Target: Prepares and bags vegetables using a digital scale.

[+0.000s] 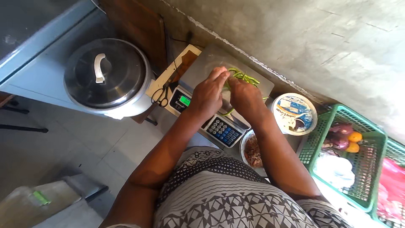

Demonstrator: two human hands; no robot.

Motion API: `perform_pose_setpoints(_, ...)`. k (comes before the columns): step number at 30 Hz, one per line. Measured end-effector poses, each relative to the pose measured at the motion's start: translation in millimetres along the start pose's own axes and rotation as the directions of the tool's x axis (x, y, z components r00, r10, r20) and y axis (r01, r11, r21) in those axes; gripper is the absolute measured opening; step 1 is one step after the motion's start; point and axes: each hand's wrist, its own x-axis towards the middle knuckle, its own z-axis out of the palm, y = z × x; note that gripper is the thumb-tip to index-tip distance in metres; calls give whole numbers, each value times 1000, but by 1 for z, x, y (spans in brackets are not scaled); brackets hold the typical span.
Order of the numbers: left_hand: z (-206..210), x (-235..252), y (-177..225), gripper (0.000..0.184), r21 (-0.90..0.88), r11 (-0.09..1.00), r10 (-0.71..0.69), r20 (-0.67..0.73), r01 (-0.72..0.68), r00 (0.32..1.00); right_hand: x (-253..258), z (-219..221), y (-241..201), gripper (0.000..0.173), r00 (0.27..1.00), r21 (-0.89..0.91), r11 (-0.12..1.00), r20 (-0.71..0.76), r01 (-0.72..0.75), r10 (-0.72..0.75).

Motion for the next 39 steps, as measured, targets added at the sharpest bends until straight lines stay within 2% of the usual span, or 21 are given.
perform_pose_setpoints(2, 1, -1, -2, 49, 9, 1000, -7, -8, 7, 1000, 2, -10, -5, 31, 995, 87, 992, 52, -86, 82)
perform_pose_setpoints(5, 10, -6, -1, 46, -1, 998, 70, -44, -70, 997, 7, -18, -4, 19, 984, 461, 877, 166, -136, 65)
perform_pose_setpoints(7, 14, -8, 0, 45, -30, 991, 130, -102, -134, 986, 7, -18, -1, 10, 962, 782, 578, 272, -232, 19)
perform_pose_setpoints(8, 14, -8, 0, 46, -50, 988, 139, -133, -147, 981, 8, -19, 0, 9, 947, 866, 405, 322, -291, -9)
perform_pose_setpoints(9, 13, -8, 1, 48, -70, 986, 138, -153, -150, 978, 9, -20, 1, 11, 934, 885, 327, 356, -333, -14)
perform_pose_setpoints(10, 13, -8, 1, 49, -84, 985, 135, -167, -150, 977, 12, -20, 0, 11, 929, 862, 373, 370, -343, -2)
perform_pose_setpoints(12, 13, -9, 2, 49, -107, 984, 125, -172, -144, 977, 22, -21, -7, 9, 936, 642, 722, 350, -258, 23)
perform_pose_setpoints(13, 14, -8, 1, 51, -117, 983, 120, -176, -142, 977, 28, -25, -13, 12, 936, 487, 850, 351, -201, 20)
perform_pose_setpoints(15, 10, -3, -1, 53, -147, 983, 80, -182, -108, 980, 41, -37, -19, 26, 932, 334, 935, 361, -116, -13)
perform_pose_setpoints(17, -2, 6, -2, 57, -158, 987, -7, -153, -17, 988, 51, -55, -18, 25, 931, 370, 923, 364, -106, -39)
perform_pose_setpoints(20, -17, 22, -5, 61, -229, 971, -113, -175, 71, 978, 56, -92, -21, 39, 931, 540, 830, 356, -140, -75)
perform_pose_setpoints(22, -26, 28, -3, 61, -332, 939, -165, -204, 90, 965, 53, -106, -30, 43, 969, 516, 853, 239, -73, -62)
perform_pose_setpoints(24, -36, 31, 3, 59, -497, 858, -244, -182, 125, 953, 50, -102, -40, 34, 997, 461, 887, 63, 16, -51)
perform_pose_setpoints(26, -46, 30, 7, 57, -637, 757, -307, -150, 146, 940, 46, -91, -48, 25, 994, 488, 867, -31, 103, -100)
perform_pose_setpoints(28, -57, 25, 6, 60, -735, 659, -360, -119, 162, 926, 41, -83, -47, 19, 974, 611, 763, -59, 209, -220)
perform_pose_setpoints(31, -78, 11, 2, 62, -809, 561, -410, -85, 177, 908, 29, -89, -30, 35, 900, 783, 515, -128, 350, -418)
perform_pose_setpoints(32, -87, 5, 0, 62, -822, 542, -416, -82, 174, 906, 24, -93, -21, 34, 879, 778, 479, -192, 407, -436)
perform_pose_setpoints(33, -97, -3, -1, 61, -828, 534, -417, -81, 172, 905, 18, -94, -10, 28, 866, 738, 492, -255, 462, -430)
perform_pose_setpoints(35, -118, -20, -2, 59, -834, 527, -423, -92, 163, 901, 4, -88, 15, 18, 870, 584, 652, -241, 484, -429)
perform_pose_setpoints(37, -135, -38, -5, 60, -830, 537, -428, -115, 150, 896, -9, -63, 35, 16, 900, 412, 816, -23, 405, -434)
perform_pose_setpoints(39, -146, -57, -8, 59, -830, 540, -432, -132, 138, 892, -12, -17, 54, 22, 896, 281, 879, 114, 385, -429)
